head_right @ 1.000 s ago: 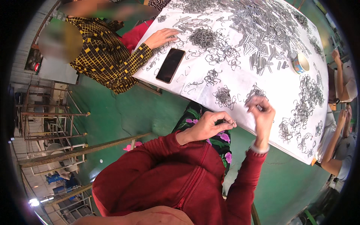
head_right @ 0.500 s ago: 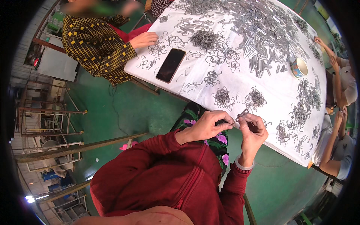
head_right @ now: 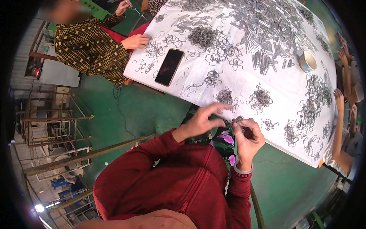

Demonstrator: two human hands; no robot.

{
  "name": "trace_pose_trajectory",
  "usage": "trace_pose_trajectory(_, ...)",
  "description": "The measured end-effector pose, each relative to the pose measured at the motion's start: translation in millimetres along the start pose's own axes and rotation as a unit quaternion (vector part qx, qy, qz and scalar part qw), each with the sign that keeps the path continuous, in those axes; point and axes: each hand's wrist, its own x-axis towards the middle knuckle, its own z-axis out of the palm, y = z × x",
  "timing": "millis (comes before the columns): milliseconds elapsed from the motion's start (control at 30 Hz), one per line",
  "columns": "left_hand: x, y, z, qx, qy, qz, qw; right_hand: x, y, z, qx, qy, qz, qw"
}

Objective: The person repeatedly picks up small metal hooks and cylindrical metal pieces from a table, joins them by hand, and places the assembled units into a vertical rack. The person also occasionally moves loose parts on the table to access more items.

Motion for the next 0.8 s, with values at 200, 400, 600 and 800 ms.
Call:
trace_pose_trajectory(200, 89, -87, -82, 0.34, 0.063, 0.053, 0.937, -5, -5, 6, 0.01, -0.029, 0.013, 0.999)
trace_pose_trajectory(400, 120, -112, -93, 0.512, -0.039, 0.089, 0.853, -15, -10, 7, -0.004, -0.033, 0.011, 0.999)
trace_pose_trajectory(600, 118, -97, -79, 0.431, 0.028, 0.083, 0.898, -19, -21, 11, -0.028, -0.026, 0.017, 0.999)
trace_pose_trajectory(800, 64, -8, -37, 0.131, 0.021, -0.044, 0.99, -33, -11, 10, -0.064, -0.01, 0.061, 0.996)
